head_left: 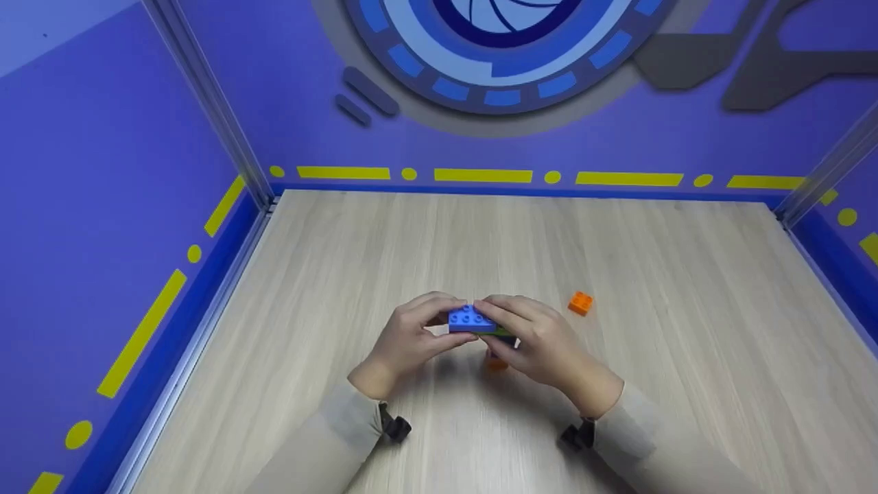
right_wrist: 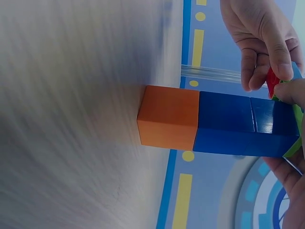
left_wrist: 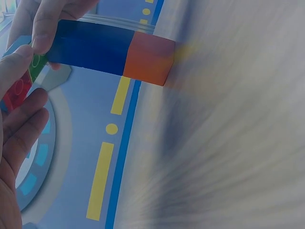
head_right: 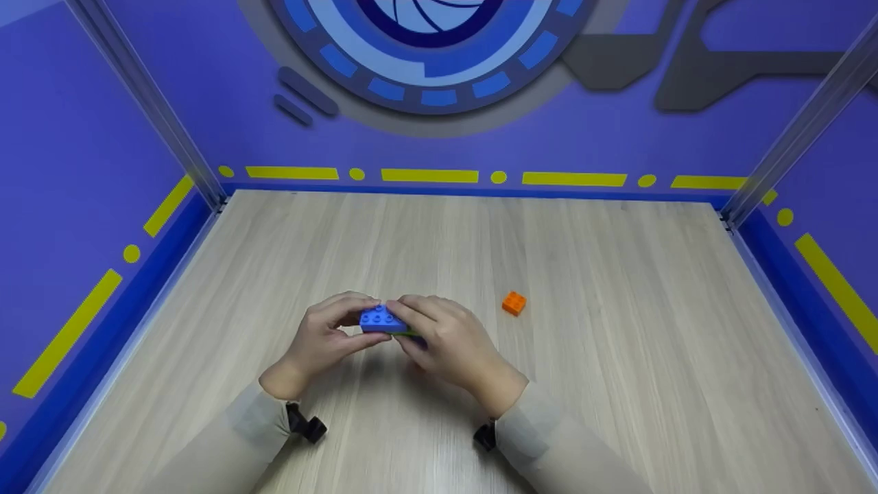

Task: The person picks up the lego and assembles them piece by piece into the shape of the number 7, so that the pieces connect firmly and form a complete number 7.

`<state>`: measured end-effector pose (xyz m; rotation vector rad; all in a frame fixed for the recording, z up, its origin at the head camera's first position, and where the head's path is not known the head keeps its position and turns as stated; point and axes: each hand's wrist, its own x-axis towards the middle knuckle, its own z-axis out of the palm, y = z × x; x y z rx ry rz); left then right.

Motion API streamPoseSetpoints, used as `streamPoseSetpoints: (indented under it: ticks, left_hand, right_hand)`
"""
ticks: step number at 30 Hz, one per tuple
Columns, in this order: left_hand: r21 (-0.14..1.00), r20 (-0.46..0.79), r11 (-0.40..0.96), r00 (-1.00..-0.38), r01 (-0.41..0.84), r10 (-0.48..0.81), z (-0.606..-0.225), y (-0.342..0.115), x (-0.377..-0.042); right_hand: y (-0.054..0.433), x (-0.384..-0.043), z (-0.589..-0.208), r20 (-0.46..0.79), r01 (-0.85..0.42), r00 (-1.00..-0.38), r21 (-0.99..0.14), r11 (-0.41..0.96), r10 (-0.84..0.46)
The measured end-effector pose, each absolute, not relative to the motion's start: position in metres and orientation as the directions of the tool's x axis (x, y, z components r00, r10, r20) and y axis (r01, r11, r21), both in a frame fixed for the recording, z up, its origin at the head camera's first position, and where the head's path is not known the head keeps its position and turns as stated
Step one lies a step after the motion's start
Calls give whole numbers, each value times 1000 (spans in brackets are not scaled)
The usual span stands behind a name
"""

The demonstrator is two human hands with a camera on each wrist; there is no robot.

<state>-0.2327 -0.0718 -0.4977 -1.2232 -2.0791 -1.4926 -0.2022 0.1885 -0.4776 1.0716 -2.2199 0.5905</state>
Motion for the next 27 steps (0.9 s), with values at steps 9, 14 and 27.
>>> streamPoseSetpoints:
  ticks: [9, 14, 27]
  left_hand:
    - [662, 645, 91, -627, 744, 436, -501, -71, -229]
    - [696, 621, 95, -663, 712, 417, -501, -70, -227]
    - [719, 588, 138, -703, 681, 400, -498, -69, -225]
  right_hand:
    - [189, -203, -481, 705, -819, -466, -115, 562, -535]
    - [189, -204, -482, 712, -830, -450, -112, 546, -539]
    - [189, -204, -484, 687, -803, -508, -159, 575, -519]
